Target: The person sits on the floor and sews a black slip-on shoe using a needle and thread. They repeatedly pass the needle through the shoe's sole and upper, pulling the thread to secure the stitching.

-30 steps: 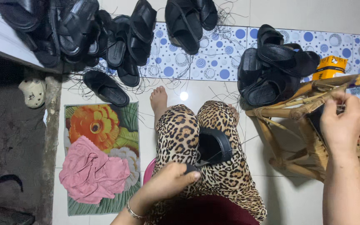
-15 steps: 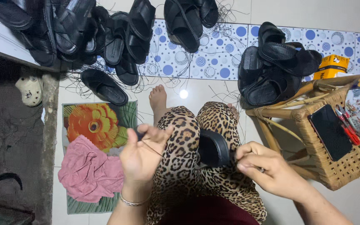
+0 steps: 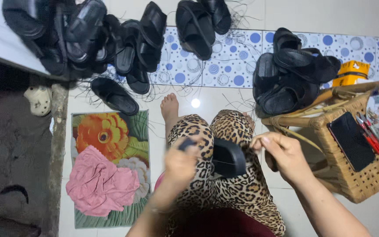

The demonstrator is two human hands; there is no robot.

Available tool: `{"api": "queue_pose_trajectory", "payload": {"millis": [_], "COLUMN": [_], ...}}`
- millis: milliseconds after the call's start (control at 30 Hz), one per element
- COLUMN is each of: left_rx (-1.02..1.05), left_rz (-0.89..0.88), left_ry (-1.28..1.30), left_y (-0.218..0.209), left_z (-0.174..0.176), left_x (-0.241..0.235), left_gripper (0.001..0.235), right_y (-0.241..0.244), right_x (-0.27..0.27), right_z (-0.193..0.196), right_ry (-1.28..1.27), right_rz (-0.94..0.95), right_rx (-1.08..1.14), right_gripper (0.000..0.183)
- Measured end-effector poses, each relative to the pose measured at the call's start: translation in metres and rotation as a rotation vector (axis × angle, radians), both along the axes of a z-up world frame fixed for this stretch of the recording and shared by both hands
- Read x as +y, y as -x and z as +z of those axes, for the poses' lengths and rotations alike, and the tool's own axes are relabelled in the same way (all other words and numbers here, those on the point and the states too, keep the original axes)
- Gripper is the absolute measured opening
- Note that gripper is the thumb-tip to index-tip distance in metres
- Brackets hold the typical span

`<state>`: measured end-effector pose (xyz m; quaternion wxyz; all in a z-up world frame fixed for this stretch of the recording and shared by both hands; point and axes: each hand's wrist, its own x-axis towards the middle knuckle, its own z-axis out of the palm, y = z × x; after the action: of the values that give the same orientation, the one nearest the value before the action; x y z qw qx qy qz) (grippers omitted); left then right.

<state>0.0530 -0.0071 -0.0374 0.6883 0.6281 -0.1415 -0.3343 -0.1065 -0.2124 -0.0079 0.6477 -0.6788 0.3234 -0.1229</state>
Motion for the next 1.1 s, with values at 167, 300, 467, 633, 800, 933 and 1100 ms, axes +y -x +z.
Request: {"api": "queue_pose_trajectory", "payload": {"millis": [167, 300, 467, 633, 800, 933, 1100], "left_rx": [-0.356, 0.243, 0.291, -1.092, -0.213, -1.149, -1.232], "left_rz": [-0.464, -0.388, 0.36, 0.104, -0.1, -0.376, -0.348], "left_ry": [-0.155, 0.482, -0.16, -1.51, -0.731, -0.261, -0.16], "left_y": [0.03, -0.035, -0.097, -0.081, -0.02, 0.005, 0.012], "left_z": [0.038, 0.003, -0.092, -0.082, 0.053, 0.027, 0.013], "left_x": [-0.01, 0.066, 0.201, 0.149, 0.016, -0.003, -0.015], "left_gripper": [0.034, 0.03, 0.027, 0.047, 0.067, 0.078, 0.07], "right_y": [-0.009, -0.007, 0.035, 0.028, 0.019, 0.012, -0.001], "right_x": [0.014, -0.023, -0.036, -0.027, -0.028, -0.032, -0.031], "right_z": [0.064, 0.068, 0.042, 0.049, 0.043, 0.045, 0.057], "right_ry": [0.335, -0.022, 0.362, 0.72, 0.811, 0.828, 0.882], "right_rz": [0.352, 0.177, 0.581, 0.939, 1.034, 1.084, 1.151], "right_rx": [-0.005, 0.312, 0.409, 0.57, 0.569, 0.586, 0.797], "right_gripper": [0.022, 0.05, 0.063, 0.062, 0.054, 0.054, 0.052]}}
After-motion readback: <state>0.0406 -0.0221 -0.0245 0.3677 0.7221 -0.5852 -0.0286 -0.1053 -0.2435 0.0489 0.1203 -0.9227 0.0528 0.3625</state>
